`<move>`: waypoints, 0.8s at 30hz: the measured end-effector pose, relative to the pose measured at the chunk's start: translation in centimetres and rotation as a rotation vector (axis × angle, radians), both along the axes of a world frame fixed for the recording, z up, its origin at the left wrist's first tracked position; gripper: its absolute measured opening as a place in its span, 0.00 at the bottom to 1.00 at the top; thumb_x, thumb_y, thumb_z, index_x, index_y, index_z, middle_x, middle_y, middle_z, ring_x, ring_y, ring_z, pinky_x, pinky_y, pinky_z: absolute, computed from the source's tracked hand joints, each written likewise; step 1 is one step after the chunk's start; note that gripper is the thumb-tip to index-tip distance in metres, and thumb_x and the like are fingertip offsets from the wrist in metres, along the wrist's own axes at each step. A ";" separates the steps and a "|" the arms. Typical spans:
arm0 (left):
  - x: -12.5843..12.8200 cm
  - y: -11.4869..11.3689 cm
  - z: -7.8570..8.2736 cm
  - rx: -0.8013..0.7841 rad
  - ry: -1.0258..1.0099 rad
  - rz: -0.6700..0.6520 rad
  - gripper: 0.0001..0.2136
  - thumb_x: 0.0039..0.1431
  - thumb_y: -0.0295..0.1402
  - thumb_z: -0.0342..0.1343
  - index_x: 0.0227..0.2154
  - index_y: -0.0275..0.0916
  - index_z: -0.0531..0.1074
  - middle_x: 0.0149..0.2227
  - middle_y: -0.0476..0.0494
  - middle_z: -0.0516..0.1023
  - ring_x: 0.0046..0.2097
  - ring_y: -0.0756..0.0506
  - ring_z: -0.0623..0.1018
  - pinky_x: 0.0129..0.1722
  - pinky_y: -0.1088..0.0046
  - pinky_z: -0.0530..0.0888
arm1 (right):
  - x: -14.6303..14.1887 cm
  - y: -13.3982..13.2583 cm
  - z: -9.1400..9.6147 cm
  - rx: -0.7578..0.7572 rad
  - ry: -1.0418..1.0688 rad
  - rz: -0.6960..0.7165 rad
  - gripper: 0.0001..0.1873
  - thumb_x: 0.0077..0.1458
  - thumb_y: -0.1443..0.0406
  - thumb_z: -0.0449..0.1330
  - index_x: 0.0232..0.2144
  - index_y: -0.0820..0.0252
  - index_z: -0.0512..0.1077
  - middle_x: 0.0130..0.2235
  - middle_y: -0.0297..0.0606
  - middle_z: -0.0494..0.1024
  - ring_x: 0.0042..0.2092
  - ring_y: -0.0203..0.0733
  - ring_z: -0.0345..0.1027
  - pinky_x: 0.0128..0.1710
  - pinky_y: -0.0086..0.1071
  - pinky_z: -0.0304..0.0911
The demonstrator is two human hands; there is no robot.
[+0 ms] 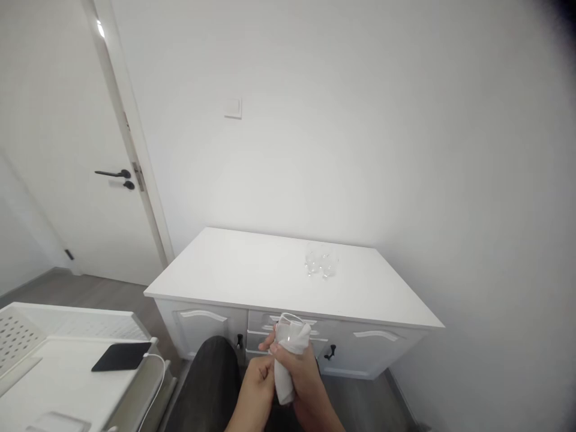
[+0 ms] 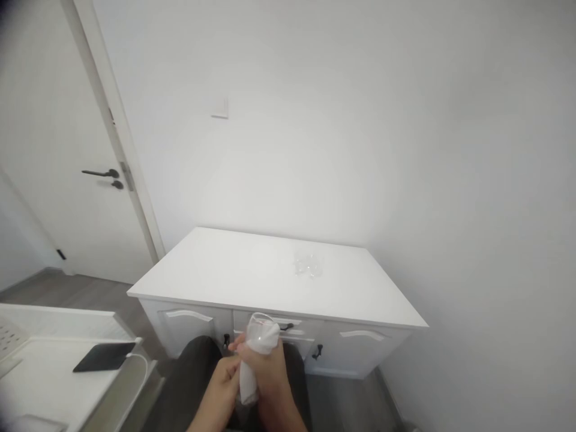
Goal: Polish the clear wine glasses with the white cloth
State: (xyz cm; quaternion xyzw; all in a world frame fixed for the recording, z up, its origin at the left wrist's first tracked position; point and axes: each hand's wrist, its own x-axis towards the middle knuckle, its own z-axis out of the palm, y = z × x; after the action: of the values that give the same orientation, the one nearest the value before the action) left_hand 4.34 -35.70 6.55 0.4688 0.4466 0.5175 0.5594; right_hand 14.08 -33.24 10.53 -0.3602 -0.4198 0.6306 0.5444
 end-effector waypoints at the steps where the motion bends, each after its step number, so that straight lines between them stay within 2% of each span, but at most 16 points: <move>1: -0.2 0.1 0.3 0.053 0.082 0.002 0.29 0.62 0.58 0.56 0.18 0.36 0.73 0.23 0.45 0.73 0.26 0.47 0.72 0.30 0.71 0.72 | 0.0 0.1 -0.3 -0.015 -0.030 -0.026 0.18 0.41 0.58 0.77 0.31 0.62 0.79 0.34 0.43 0.84 0.37 0.48 0.77 0.42 0.38 0.71; 3: -1.0 0.1 1.2 0.159 0.247 -0.008 0.23 0.66 0.48 0.55 0.22 0.37 0.79 0.34 0.39 0.81 0.39 0.41 0.79 0.49 0.63 0.77 | 0.1 0.5 -0.9 -0.034 -0.065 -0.109 0.20 0.37 0.58 0.79 0.30 0.63 0.79 0.33 0.42 0.84 0.35 0.47 0.77 0.38 0.37 0.70; 5: -2.0 0.1 2.2 0.232 0.395 -0.013 0.15 0.66 0.39 0.55 0.29 0.40 0.84 0.47 0.35 0.82 0.53 0.37 0.78 0.63 0.55 0.70 | 0.4 1.1 -1.6 -0.037 -0.055 -0.218 0.23 0.34 0.59 0.80 0.31 0.63 0.79 0.33 0.41 0.84 0.34 0.45 0.76 0.36 0.36 0.70; 7: -3.1 0.3 2.9 0.255 0.499 0.050 0.13 0.64 0.35 0.55 0.39 0.43 0.86 0.53 0.34 0.80 0.59 0.34 0.76 0.66 0.49 0.66 | 0.8 1.8 -2.1 -0.043 -0.010 -0.292 0.23 0.37 0.58 0.80 0.32 0.63 0.78 0.31 0.41 0.84 0.33 0.45 0.77 0.36 0.35 0.70; 9: -4.1 1.0 3.3 0.255 0.511 0.166 0.14 0.63 0.36 0.57 0.48 0.44 0.83 0.56 0.33 0.78 0.61 0.33 0.74 0.67 0.45 0.65 | 1.0 2.2 -2.6 -0.048 0.024 -0.255 0.22 0.43 0.55 0.79 0.31 0.62 0.76 0.27 0.39 0.82 0.30 0.43 0.76 0.33 0.34 0.69; 11: -4.9 2.2 3.7 0.232 0.371 0.190 0.19 0.62 0.41 0.61 0.55 0.43 0.78 0.59 0.33 0.77 0.63 0.33 0.73 0.68 0.46 0.64 | 0.9 2.1 -3.0 -0.058 0.016 -0.063 0.21 0.46 0.53 0.77 0.31 0.61 0.75 0.23 0.36 0.80 0.25 0.40 0.72 0.28 0.31 0.66; 12: -5.1 2.9 4.0 0.209 0.255 0.113 0.24 0.60 0.45 0.64 0.57 0.43 0.76 0.59 0.32 0.77 0.63 0.34 0.74 0.67 0.48 0.65 | 0.8 1.8 -3.2 -0.071 0.006 0.075 0.22 0.45 0.52 0.77 0.30 0.61 0.75 0.21 0.35 0.79 0.22 0.39 0.70 0.25 0.30 0.63; 13: -5.3 3.6 4.2 0.175 0.131 -0.020 0.28 0.57 0.48 0.67 0.58 0.42 0.74 0.59 0.32 0.78 0.62 0.34 0.75 0.65 0.51 0.67 | 0.6 1.4 -3.5 -0.090 0.010 0.214 0.23 0.43 0.51 0.78 0.27 0.60 0.74 0.19 0.32 0.76 0.19 0.37 0.67 0.23 0.29 0.61; 15: -5.1 4.8 4.7 0.083 -0.075 -0.319 0.31 0.49 0.50 0.72 0.52 0.39 0.75 0.51 0.33 0.82 0.52 0.37 0.81 0.55 0.60 0.75 | 0.1 0.6 -3.9 -0.140 0.074 0.519 0.28 0.39 0.46 0.78 0.20 0.58 0.69 0.13 0.26 0.68 0.15 0.33 0.60 0.23 0.30 0.62; 16: -4.7 5.3 4.9 0.030 -0.129 -0.413 0.30 0.45 0.49 0.74 0.47 0.37 0.77 0.45 0.35 0.83 0.46 0.40 0.82 0.48 0.65 0.76 | 0.0 0.4 -4.0 -0.154 0.118 0.641 0.31 0.39 0.43 0.76 0.16 0.56 0.64 0.11 0.23 0.62 0.14 0.31 0.56 0.26 0.33 0.65; 17: -4.2 5.5 5.1 -0.015 -0.139 -0.444 0.27 0.43 0.47 0.75 0.42 0.36 0.76 0.39 0.38 0.83 0.39 0.43 0.81 0.42 0.69 0.75 | -0.2 0.3 -4.1 -0.151 0.132 0.713 0.34 0.39 0.41 0.74 0.13 0.54 0.59 0.09 0.21 0.57 0.13 0.30 0.52 0.28 0.36 0.68; 18: -3.6 5.6 5.1 -0.037 -0.110 -0.400 0.23 0.44 0.44 0.75 0.37 0.36 0.75 0.34 0.42 0.81 0.34 0.46 0.79 0.37 0.72 0.73 | -0.2 0.3 -4.2 -0.135 0.107 0.733 0.36 0.41 0.39 0.72 0.11 0.54 0.57 0.09 0.21 0.54 0.12 0.30 0.51 0.31 0.39 0.69; 20: -2.3 5.2 5.2 0.014 0.031 -0.172 0.15 0.48 0.38 0.71 0.32 0.37 0.73 0.29 0.47 0.77 0.31 0.48 0.76 0.36 0.73 0.71 | -0.3 0.8 -4.1 -0.087 -0.017 0.642 0.34 0.45 0.43 0.71 0.09 0.54 0.58 0.10 0.24 0.57 0.14 0.32 0.53 0.32 0.41 0.70; 22: -1.4 4.5 5.3 0.144 0.196 0.088 0.08 0.52 0.33 0.66 0.32 0.38 0.72 0.30 0.48 0.77 0.35 0.47 0.77 0.41 0.71 0.73 | -0.4 1.6 -4.0 -0.012 -0.168 0.405 0.27 0.48 0.51 0.70 0.11 0.55 0.64 0.13 0.30 0.65 0.19 0.36 0.60 0.32 0.38 0.68; 24: -1.1 4.0 5.5 0.249 0.256 0.237 0.05 0.53 0.30 0.62 0.33 0.39 0.73 0.33 0.48 0.78 0.39 0.45 0.79 0.47 0.69 0.73 | -0.4 2.1 -3.7 0.082 -0.293 0.101 0.18 0.48 0.58 0.70 0.15 0.56 0.68 0.19 0.35 0.73 0.24 0.39 0.64 0.33 0.35 0.67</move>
State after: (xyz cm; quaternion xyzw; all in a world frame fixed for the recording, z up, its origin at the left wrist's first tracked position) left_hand 3.24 -31.70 12.09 0.5403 0.4987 0.5671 0.3711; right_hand 13.64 -31.18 6.80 -0.4043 -0.5374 0.5803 0.4593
